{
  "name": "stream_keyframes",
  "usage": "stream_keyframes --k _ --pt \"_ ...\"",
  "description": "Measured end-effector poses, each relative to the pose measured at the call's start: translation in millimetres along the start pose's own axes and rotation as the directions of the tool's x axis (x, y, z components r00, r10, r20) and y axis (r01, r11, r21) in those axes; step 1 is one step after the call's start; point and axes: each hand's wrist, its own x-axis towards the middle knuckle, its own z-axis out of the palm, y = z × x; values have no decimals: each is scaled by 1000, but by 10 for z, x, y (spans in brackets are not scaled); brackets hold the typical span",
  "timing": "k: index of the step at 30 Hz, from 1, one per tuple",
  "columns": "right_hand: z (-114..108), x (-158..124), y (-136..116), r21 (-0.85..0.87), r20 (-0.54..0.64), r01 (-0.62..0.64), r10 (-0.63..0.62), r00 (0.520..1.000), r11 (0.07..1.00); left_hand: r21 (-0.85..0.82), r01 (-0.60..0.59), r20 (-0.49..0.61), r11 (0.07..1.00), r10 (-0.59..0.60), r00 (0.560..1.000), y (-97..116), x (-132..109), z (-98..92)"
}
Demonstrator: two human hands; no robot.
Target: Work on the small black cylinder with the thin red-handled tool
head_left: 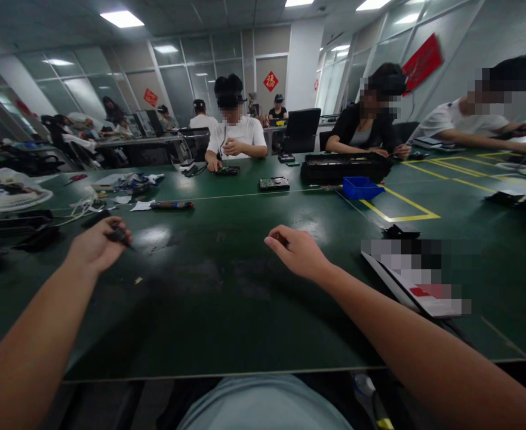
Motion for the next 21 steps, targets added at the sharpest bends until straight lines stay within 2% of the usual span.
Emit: stream_keyframes --k 2,4,7,10,12,15,18,21 --pt "-3 -5 -5 7 14 10 -10 1000 1000 -111 77 110 991 -65 992 -8 -145 396" --pt "-5 -8 -7 8 17 16 -16 1000 1000 -112 96 247 989 -66 967 -12 -316 764" --pt "-11 -10 -6 2 14 17 -17 1000 1000 -58 35 391 998 -10 920 -51 -568 1221" --pt "-19 -9 -7 -7 11 16 -16 1000 1000 20 -56 562 998 35 826 -141 -803 1562" --pt "-21 -7 -10 -12 12 20 -20 1000 1000 71 -134 636 988 59 769 -223 -943 1729" --pt "-18 -7 -17 -20 14 40 -40 999 999 126 -246 686 961 95 721 -369 -1111 1890" --pt "-13 -11 -29 -21 12 46 -46 999 999 207 -377 735 903 111 669 -536 -1212 1957" --pt "-12 -17 -46 -11 17 33 -33 999 999 277 -538 789 796 131 601 -707 -1244 1966"
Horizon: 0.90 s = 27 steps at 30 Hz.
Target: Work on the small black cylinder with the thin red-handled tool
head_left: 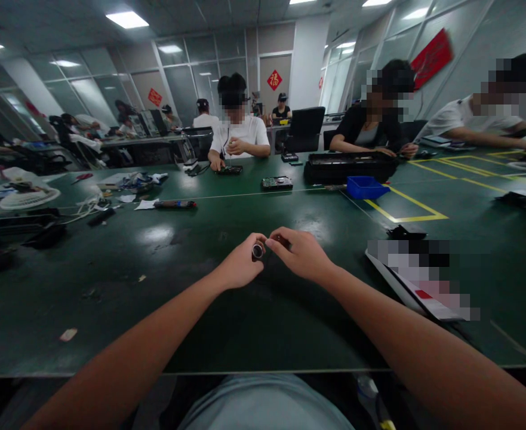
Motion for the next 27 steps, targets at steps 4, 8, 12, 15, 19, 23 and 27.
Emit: stream_keyframes --k 4,8,12,15,19,23,27 --pt "10 -3 -13 -2 -6 5 -5 1000 1000 145 -126 52 981 120 991 -179 12 71" --pt "28 -6 -13 -4 -32 5 -5 999 1000 248 -217 110 944 195 975 -292 64 46" --pt "26 -16 -2 49 -77 -6 10 997 999 228 -204 55 952 197 979 -303 79 -18" --pt "31 -22 21 156 -155 -18 43 987 988 184 -158 -68 970 173 983 -301 69 -54" --pt "69 -26 49 415 -215 -33 134 967 909 159 -166 -176 973 194 965 -319 52 -83" --pt "96 -27 53 420 -240 -33 146 960 907 144 -174 -182 974 199 963 -324 42 -89" --pt "88 -23 55 387 -293 -35 159 943 922 149 -174 -177 974 199 964 -318 41 -85"
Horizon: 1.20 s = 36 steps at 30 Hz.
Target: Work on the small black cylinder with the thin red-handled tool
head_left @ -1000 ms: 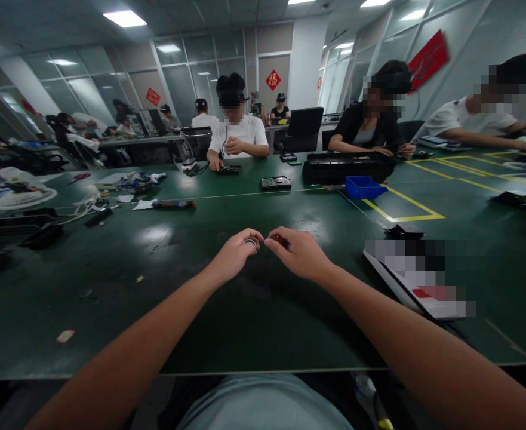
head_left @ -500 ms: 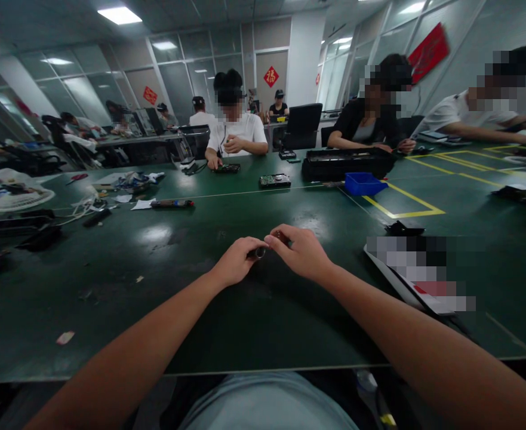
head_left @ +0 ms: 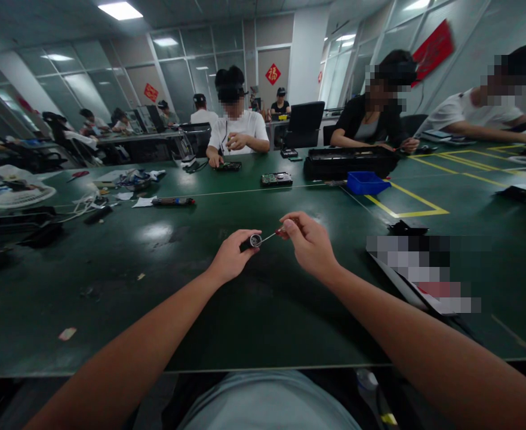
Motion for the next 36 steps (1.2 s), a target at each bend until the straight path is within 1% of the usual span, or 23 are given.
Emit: stream_keyframes --k 5,8,14,18,23,25,30,36 --pt "-11 -3 -12 -35 -41 29 -30 999 999 18 12 -10 1000 -11 1000 -11 -1 -1" --pt "-11 -8 -16 -38 -55 43 -45 998 998 26 37 -2 999 -37 999 -17 -7 -3" --pt "0 0 -2 -77 20 31 -29 999 997 32 83 10 996 -83 996 -1 -10 -4" --pt "-7 3 -19 -111 25 59 -56 998 992 8 123 -28 992 -123 992 -13 -3 -7" --pt "-42 16 -54 -256 11 72 -71 997 964 39 85 -32 996 -84 996 -56 -10 -7" --pt "-48 19 -61 -285 9 74 -74 997 956 41 76 -30 996 -75 997 -65 -15 -7" --pt "-46 1 -60 -303 30 107 -103 994 947 44 74 -27 996 -73 997 -57 -15 -13" --pt "-52 -2 -72 -273 85 168 -150 985 947 34 62 -37 998 -61 997 -68 -12 -12"
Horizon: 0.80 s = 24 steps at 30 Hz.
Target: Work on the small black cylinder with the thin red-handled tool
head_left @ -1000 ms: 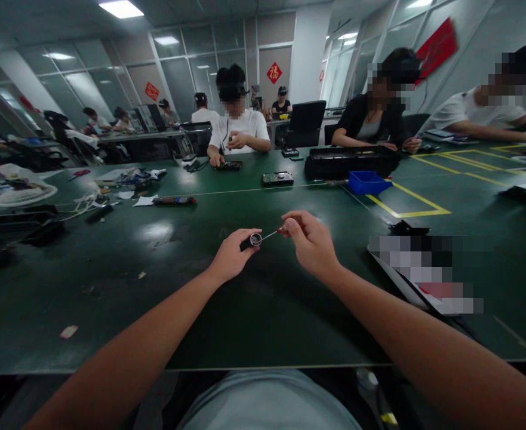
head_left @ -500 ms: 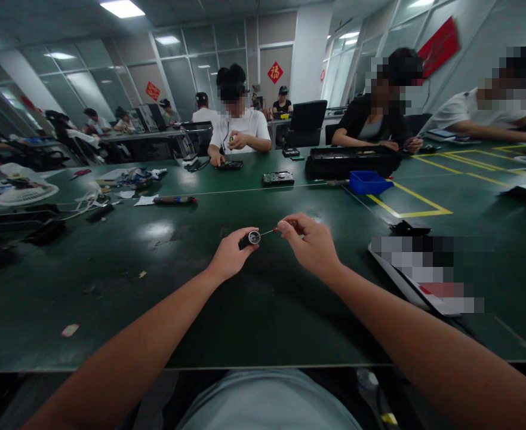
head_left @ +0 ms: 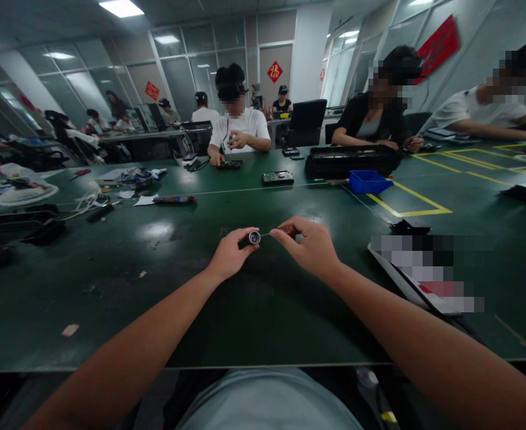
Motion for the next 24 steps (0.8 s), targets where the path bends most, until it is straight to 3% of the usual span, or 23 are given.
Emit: stream_keyframes --k 12,24 --pt "-1 -13 -29 94 64 63 -69 996 994 14 3 16 1000 -3 1000 9 3 -4" --pt "-1 1 2 31 69 -48 46 997 998 43 10 32 999 -12 999 46 -3 -18"
